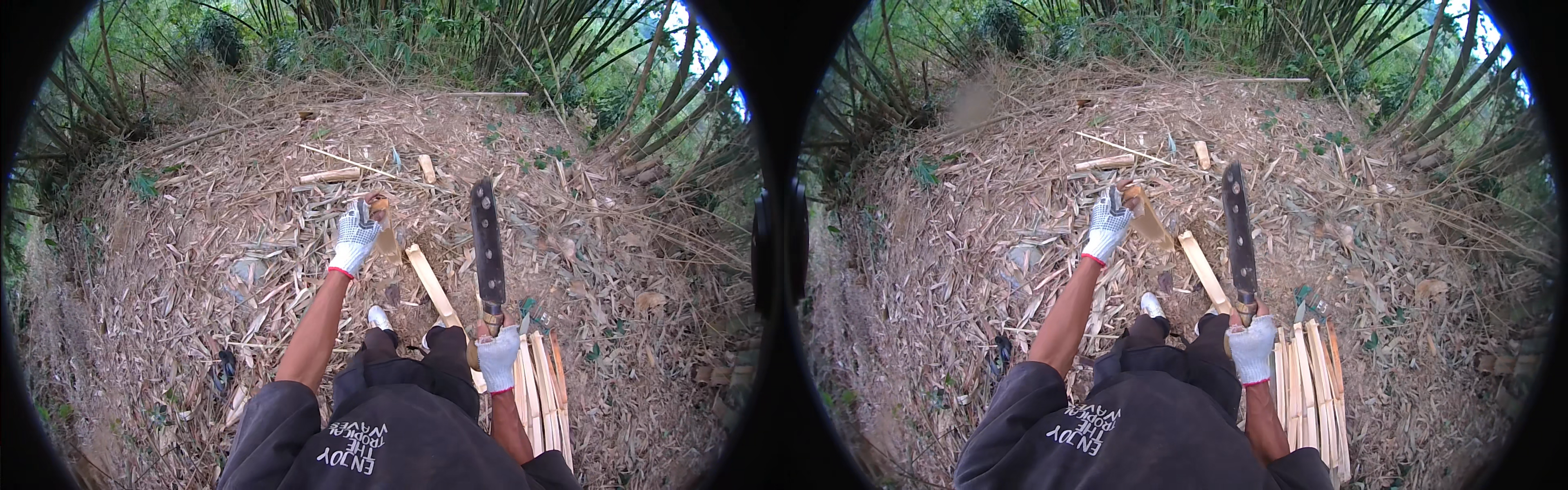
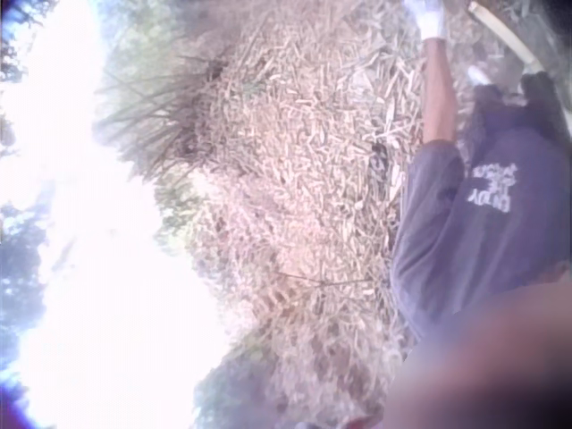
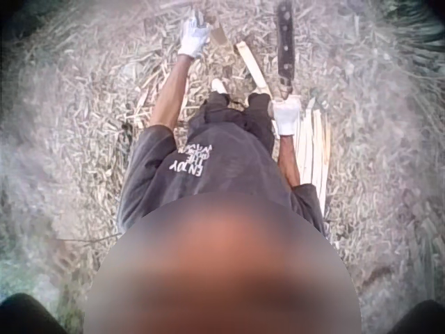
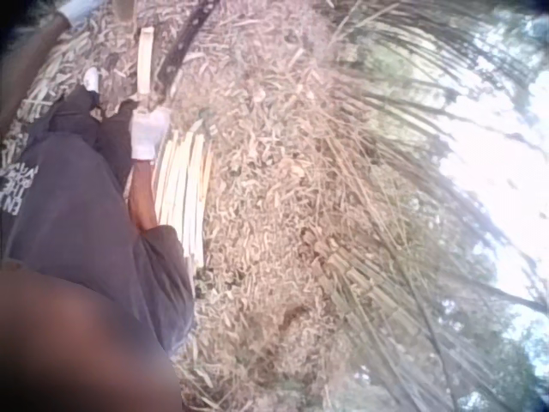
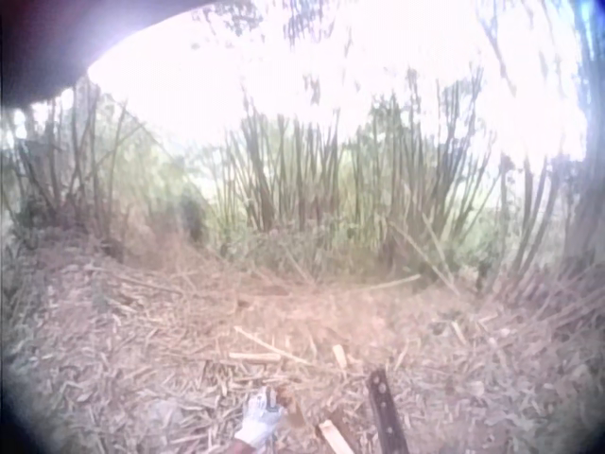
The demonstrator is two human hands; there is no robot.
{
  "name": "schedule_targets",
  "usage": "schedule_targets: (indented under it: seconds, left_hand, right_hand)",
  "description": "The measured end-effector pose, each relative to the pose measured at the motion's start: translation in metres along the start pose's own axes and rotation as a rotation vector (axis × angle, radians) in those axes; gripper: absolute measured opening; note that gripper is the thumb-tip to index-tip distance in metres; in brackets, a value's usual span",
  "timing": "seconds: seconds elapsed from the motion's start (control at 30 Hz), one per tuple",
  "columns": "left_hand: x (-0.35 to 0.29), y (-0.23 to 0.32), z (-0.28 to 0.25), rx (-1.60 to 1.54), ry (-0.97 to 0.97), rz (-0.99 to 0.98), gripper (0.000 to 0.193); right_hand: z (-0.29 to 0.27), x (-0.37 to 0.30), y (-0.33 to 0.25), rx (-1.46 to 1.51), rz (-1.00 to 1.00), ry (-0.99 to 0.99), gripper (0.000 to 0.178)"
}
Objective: The person uses a machete to split long bamboo stalks into thin strips. They repeatedly position the bamboo on the ground, strike it with the blade to split it, and then gather the resulting strips into a pile.
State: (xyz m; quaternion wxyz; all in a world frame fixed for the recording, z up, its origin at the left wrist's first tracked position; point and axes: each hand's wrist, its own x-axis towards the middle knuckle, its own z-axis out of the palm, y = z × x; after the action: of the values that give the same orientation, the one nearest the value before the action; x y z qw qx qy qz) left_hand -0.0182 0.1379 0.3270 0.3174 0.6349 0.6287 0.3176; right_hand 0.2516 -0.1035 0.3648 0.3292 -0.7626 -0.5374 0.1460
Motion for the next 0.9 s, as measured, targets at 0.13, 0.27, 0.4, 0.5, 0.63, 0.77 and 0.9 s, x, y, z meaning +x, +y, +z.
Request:
schedule_targets:
  seconds: [0.13,0.27,0.4,0.5,0.63,0.77,0.9]
  left_hand:
    - [-0.017,-0.010,-0.003,-0.192,-0.001,0.070,0.060]
    - [-0.046,-0.020,0.009,-0.212,0.050,-0.037,0.055]
    - [-0.056,-0.032,0.026,-0.216,0.061,-0.068,0.052]
    - [-0.068,-0.015,0.031,-0.268,0.024,-0.070,0.056]
    - [-0.076,-0.008,0.026,-0.196,-0.049,-0.113,0.063]
    - [-0.073,0.002,0.027,-0.181,-0.068,-0.130,0.071]
    - [-0.082,0.022,0.022,-0.474,-0.096,-0.102,0.073]
  right_hand:
    - [0.001,0.027,-0.061,0.220,-0.084,0.069,0.036]
    - [0.023,0.036,-0.094,0.313,-0.010,-0.086,0.031]
    - [0.022,0.042,-0.113,0.135,-0.041,-0.223,0.029]
    - [0.040,0.040,-0.091,0.110,-0.121,-0.231,0.034]
    - [0.037,0.046,-0.098,0.080,-0.074,-0.372,0.035]
    - [0.043,0.063,-0.088,-0.029,-0.067,-0.507,0.036]
    - [0.040,0.084,-0.075,-0.120,-0.128,-0.522,0.031]
